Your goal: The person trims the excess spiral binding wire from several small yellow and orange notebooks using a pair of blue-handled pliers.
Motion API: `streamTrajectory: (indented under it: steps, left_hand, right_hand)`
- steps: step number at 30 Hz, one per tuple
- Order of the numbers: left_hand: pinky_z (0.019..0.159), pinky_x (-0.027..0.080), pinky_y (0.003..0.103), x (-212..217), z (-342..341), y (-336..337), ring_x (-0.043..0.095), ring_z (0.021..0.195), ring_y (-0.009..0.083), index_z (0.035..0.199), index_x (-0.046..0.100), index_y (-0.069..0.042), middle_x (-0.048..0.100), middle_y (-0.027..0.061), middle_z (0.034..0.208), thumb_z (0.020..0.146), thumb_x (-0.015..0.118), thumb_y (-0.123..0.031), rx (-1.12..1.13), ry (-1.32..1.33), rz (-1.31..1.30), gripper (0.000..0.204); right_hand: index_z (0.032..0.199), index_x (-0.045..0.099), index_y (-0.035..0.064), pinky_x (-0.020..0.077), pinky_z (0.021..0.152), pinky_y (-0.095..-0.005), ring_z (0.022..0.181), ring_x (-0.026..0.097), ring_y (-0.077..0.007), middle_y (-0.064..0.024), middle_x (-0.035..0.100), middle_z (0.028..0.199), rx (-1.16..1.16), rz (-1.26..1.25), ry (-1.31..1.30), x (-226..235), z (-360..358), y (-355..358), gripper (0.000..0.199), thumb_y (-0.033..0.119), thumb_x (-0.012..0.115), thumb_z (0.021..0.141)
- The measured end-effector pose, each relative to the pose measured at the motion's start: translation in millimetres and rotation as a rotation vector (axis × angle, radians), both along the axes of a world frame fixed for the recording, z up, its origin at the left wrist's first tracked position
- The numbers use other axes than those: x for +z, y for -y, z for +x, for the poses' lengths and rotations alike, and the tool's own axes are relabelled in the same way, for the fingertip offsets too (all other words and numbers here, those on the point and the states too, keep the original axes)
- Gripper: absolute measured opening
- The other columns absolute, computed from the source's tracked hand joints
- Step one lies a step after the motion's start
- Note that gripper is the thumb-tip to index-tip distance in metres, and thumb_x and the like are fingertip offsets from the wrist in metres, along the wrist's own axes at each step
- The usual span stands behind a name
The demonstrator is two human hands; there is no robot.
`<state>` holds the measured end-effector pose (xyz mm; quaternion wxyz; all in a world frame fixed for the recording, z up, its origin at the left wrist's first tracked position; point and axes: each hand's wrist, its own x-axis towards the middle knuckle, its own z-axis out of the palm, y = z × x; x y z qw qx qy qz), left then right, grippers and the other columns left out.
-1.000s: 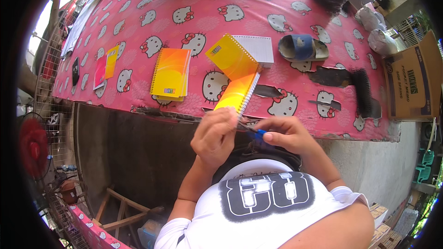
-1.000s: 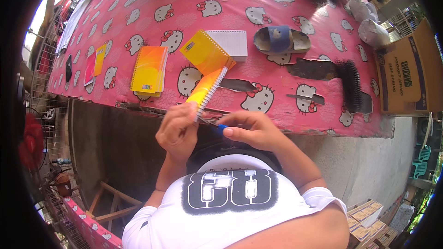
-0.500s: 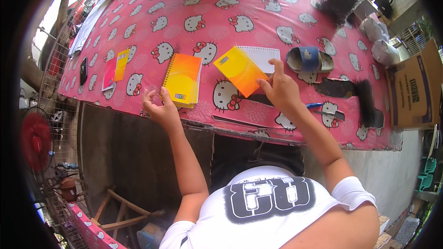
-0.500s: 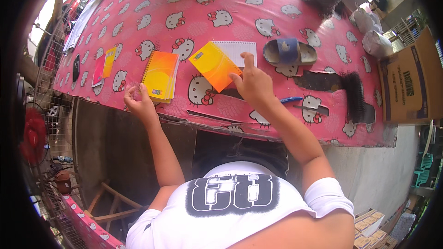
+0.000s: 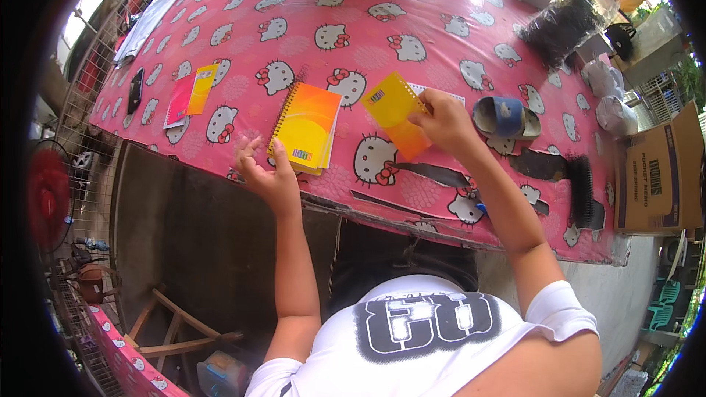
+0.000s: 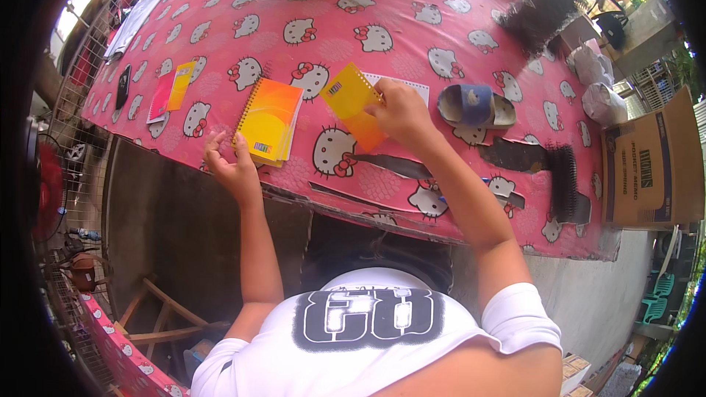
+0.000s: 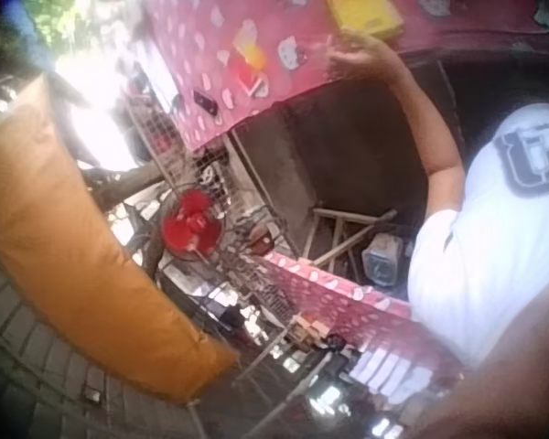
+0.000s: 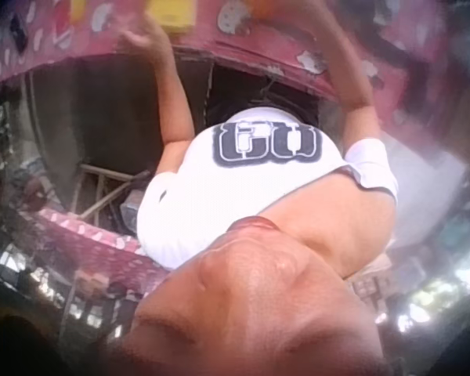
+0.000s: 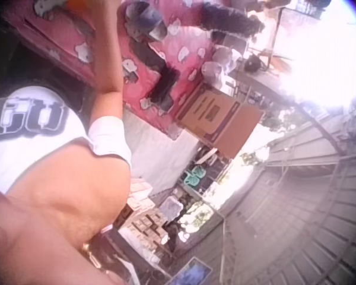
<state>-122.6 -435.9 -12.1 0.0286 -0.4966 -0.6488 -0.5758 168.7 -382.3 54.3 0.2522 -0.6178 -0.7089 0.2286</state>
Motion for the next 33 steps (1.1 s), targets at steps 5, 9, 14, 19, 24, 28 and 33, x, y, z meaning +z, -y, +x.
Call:
streamTrajectory:
  steps: [5,9,14,19,24,28,33]
  left_hand:
    - [0.103,0.036,0.046,-0.6,-0.4,1.0,0.047,0.121,0.0313,0.106,0.056,0.001,0.053,0.0179,0.122,0.087,0.068,-0.011,0.0,-0.02,0.057,0.026]
    - [0.105,0.034,0.047,-1.3,3.2,-1.3,0.044,0.126,0.0324,0.106,0.053,0.002,0.048,0.0201,0.126,0.088,0.066,-0.01,-0.029,0.01,0.035,0.026]
    - [0.106,0.033,0.047,2.4,1.0,5.5,0.043,0.126,0.032,0.107,0.052,0.002,0.047,0.0193,0.128,0.088,0.066,-0.01,-0.005,0.028,0.009,0.026]
    - [0.106,0.033,0.046,2.0,1.0,5.0,0.042,0.127,0.0315,0.106,0.054,0.001,0.046,0.0184,0.128,0.089,0.065,-0.01,0.008,0.015,-0.024,0.024]
    - [0.105,0.033,0.046,1.2,2.4,5.3,0.043,0.126,0.0314,0.105,0.055,0.001,0.047,0.0184,0.127,0.088,0.066,-0.011,0.002,0.059,0.021,0.023]
    - [0.105,0.033,0.047,2.2,2.3,5.9,0.044,0.126,0.0314,0.104,0.056,0.0,0.048,0.0183,0.126,0.089,0.066,-0.012,0.026,0.014,0.003,0.022]
    - [0.106,0.031,0.047,3.5,4.1,5.9,0.044,0.125,0.0313,0.104,0.056,-0.001,0.048,0.0181,0.126,0.089,0.066,-0.013,0.029,0.014,0.004,0.022]
  right_hand:
    - [0.085,0.07,0.0003,0.0484,0.063,-0.0329,0.068,0.064,-0.0259,-0.0143,0.068,0.078,0.116,-0.142,-0.006,28.4,48.3,-50.8,0.022,0.02,0.075,0.077]
    - [0.105,0.069,0.0084,0.0504,0.079,-0.0395,0.09,0.064,-0.027,-0.0145,0.067,0.097,0.046,-0.028,0.433,3.0,46.9,-63.2,0.029,0.016,0.073,0.077]
    - [0.104,0.068,0.0116,0.0508,0.082,-0.045,0.103,0.058,-0.0331,-0.0158,0.057,0.114,0.374,0.542,0.479,18.5,-10.9,-15.0,0.03,0.012,0.069,0.074]
    - [0.093,0.067,0.0063,0.0534,0.076,-0.0432,0.097,0.06,-0.0333,-0.0159,0.059,0.111,0.487,0.235,0.494,4.3,-20.6,-9.7,0.02,0.006,0.063,0.074]
    - [0.101,0.068,0.0067,0.0528,0.077,-0.0412,0.089,0.063,-0.031,-0.0112,0.064,0.104,0.559,0.227,0.444,1.6,-7.7,-9.6,0.028,0.008,0.064,0.074]
    - [0.097,0.068,0.006,0.0537,0.071,-0.039,0.083,0.065,-0.0285,-0.0083,0.066,0.1,0.572,0.323,0.364,-4.3,-2.2,-8.5,0.022,0.006,0.063,0.075]
    - [0.094,0.067,0.006,0.0538,0.067,-0.0376,0.082,0.066,-0.027,-0.0065,0.068,0.093,0.511,0.498,0.271,-13.6,0.0,1.4,0.015,0.011,0.065,0.081]
